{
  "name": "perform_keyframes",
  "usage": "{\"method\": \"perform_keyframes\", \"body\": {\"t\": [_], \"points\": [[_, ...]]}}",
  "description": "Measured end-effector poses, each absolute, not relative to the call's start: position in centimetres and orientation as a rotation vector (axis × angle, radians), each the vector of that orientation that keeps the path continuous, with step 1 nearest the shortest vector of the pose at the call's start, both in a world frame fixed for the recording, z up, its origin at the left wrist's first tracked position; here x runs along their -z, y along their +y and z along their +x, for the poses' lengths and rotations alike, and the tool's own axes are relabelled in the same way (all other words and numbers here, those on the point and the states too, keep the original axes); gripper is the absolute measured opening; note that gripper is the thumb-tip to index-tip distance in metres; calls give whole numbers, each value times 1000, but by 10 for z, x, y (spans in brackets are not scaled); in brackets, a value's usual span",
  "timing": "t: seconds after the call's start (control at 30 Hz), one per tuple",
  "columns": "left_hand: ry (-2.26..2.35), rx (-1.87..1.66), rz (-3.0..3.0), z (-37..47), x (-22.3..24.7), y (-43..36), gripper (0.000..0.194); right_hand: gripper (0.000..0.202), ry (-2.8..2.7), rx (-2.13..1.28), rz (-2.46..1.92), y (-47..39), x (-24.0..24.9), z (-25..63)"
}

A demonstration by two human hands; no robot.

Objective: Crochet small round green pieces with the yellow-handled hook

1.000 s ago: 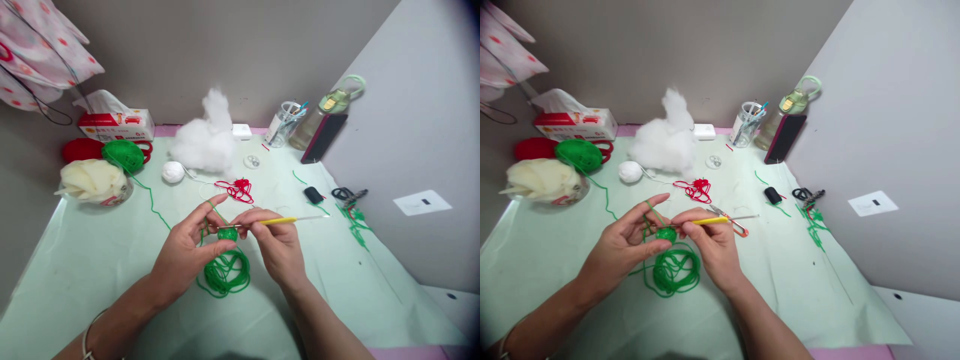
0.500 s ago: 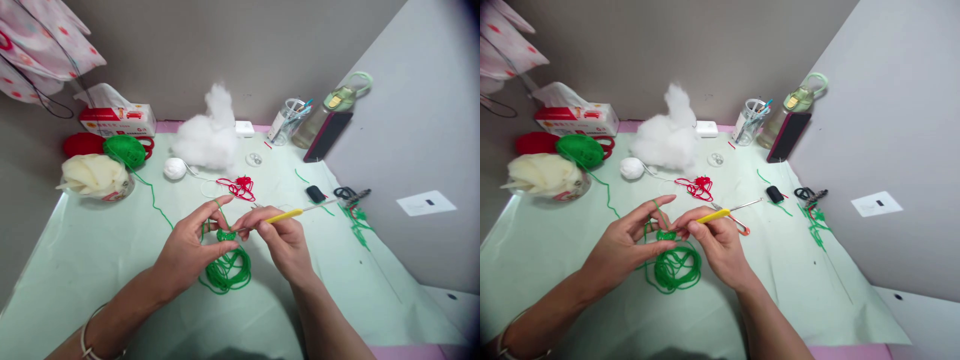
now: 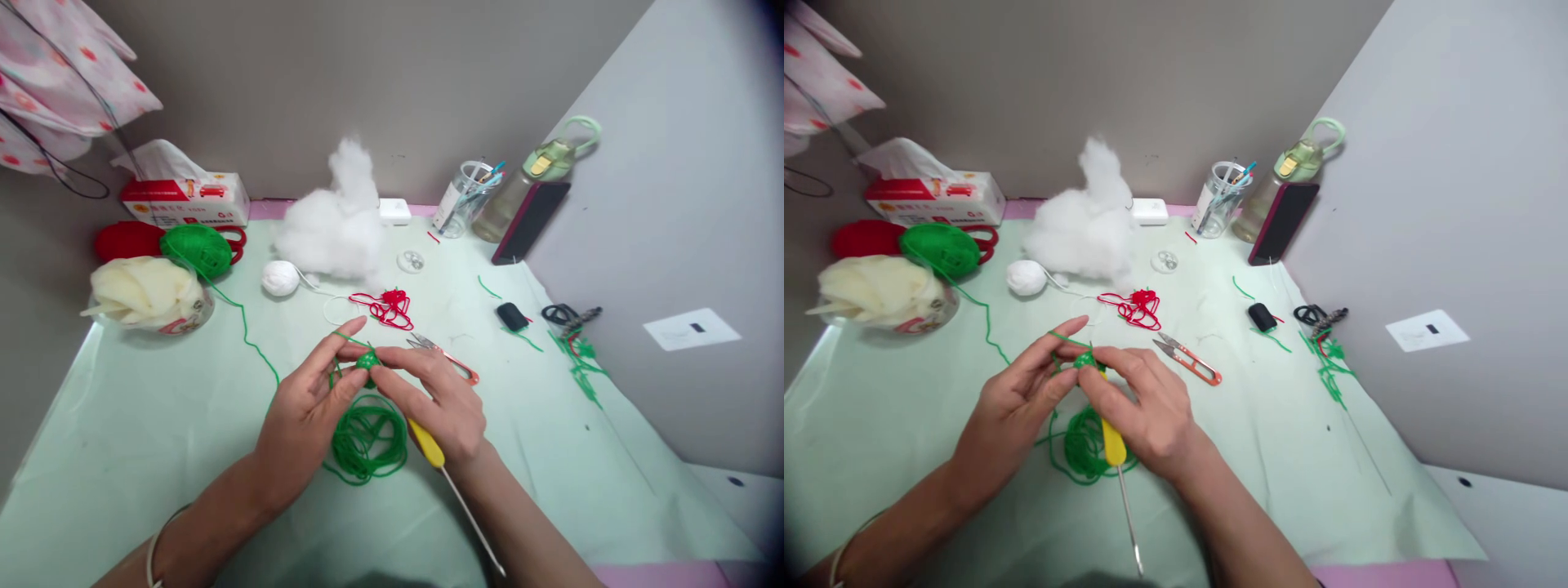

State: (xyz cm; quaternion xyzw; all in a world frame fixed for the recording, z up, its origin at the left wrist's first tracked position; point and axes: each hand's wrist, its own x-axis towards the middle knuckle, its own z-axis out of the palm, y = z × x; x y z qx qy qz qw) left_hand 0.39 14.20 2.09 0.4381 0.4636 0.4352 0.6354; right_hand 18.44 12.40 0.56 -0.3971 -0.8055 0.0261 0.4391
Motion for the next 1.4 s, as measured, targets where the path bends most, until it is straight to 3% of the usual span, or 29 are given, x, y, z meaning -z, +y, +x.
{"method": "perform_keyframes", "body": {"t": [0.2,0.47,0.67,1.13,1.4], "points": [[694,-756,532,1,-26,145,62,45,-1952,64,-980,114,-8,184],[640,-777,586,-4,-21,151,65,25,-1499,-698,-880,124,-14,181],[768,-846,814,-11,-16,155,70,17,-1380,-805,-945,127,-20,185],[486,-699,672,-17,-23,161,42,15,-946,-1447,-785,136,-22,188],[478,-701,549,-9,-15,159,37,15,-1143,-1285,-749,134,-12,185]]}}
